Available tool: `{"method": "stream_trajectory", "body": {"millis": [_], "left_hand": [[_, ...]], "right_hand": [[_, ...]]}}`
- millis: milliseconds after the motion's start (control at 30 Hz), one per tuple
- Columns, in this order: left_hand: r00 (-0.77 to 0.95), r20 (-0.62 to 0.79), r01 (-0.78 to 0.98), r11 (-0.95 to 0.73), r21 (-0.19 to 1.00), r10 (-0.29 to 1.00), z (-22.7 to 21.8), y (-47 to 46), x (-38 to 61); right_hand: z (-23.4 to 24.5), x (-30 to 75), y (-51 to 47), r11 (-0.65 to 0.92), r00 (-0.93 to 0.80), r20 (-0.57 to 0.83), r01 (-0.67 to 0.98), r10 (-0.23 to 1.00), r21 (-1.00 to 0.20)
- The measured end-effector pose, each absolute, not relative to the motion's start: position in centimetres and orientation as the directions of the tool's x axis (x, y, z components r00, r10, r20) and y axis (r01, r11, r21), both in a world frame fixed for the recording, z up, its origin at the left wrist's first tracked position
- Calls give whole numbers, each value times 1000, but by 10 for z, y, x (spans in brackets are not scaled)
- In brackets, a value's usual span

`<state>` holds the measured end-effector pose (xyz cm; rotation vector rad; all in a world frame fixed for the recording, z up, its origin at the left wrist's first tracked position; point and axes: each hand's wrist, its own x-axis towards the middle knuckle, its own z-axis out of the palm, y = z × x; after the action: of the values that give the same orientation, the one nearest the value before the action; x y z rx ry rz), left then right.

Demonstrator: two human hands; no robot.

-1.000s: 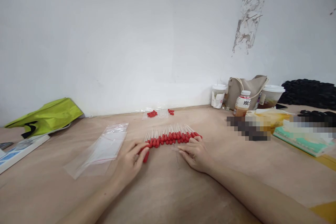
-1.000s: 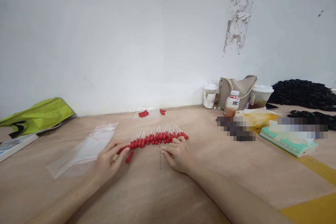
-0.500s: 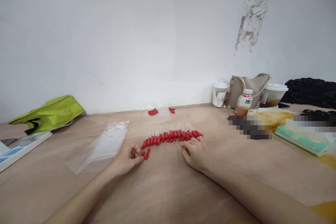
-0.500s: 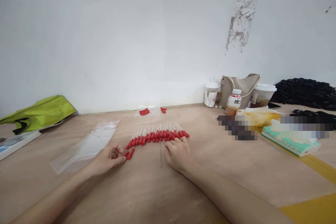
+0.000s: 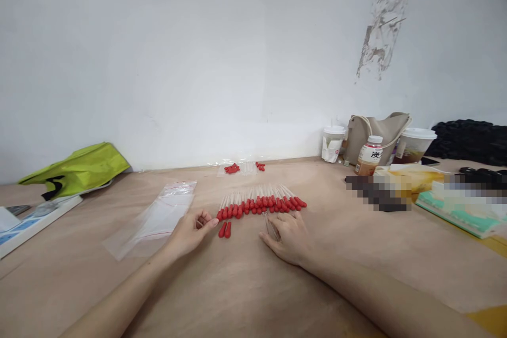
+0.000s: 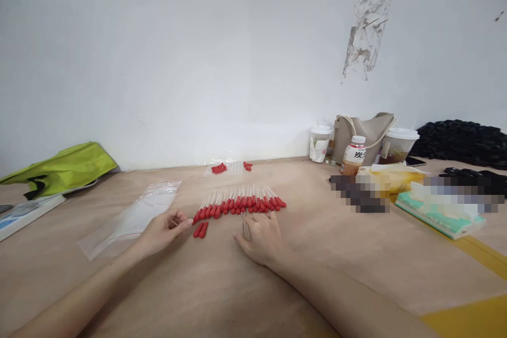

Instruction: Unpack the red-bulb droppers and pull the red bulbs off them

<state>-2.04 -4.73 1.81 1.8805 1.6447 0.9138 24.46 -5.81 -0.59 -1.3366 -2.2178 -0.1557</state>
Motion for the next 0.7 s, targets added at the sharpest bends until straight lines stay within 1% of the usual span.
{"method": "stream_trajectory", "body": {"millis": [100, 167, 233, 333, 400, 467, 600, 700], "left_hand": [[149, 344, 795, -319, 516, 927, 25, -44, -20], [224, 381, 812, -388, 436, 897, 27, -40, -18], [271, 378, 815, -420, 399, 885, 27, -35, -15], [291, 300, 817, -399, 417, 908, 29, -26, -12], [289, 230, 810, -365, 458, 929, 30, -22, -12], [280, 191, 800, -339, 495, 941, 31, -19, -13], [272, 194, 783, -334, 525, 943, 29, -16, -15], [270, 218, 751, -347, 561, 938, 27, -16, -17]], "right_hand": [[-6, 244, -59, 506, -359, 494, 839, 792, -200], [-6, 244, -59, 515, -349, 504, 824, 790, -236], [-7, 246, -56, 517, -312, 535, 806, 785, -287], [-9, 251, -50, 506, -241, 587, 792, 773, -341], [-10, 256, -47, 484, -221, 585, 806, 781, -341], [-9, 259, -45, 467, -236, 558, 826, 796, -315], [-8, 261, -45, 481, -290, 537, 838, 792, -257], [-8, 260, -45, 503, -317, 535, 829, 783, -244]]}}
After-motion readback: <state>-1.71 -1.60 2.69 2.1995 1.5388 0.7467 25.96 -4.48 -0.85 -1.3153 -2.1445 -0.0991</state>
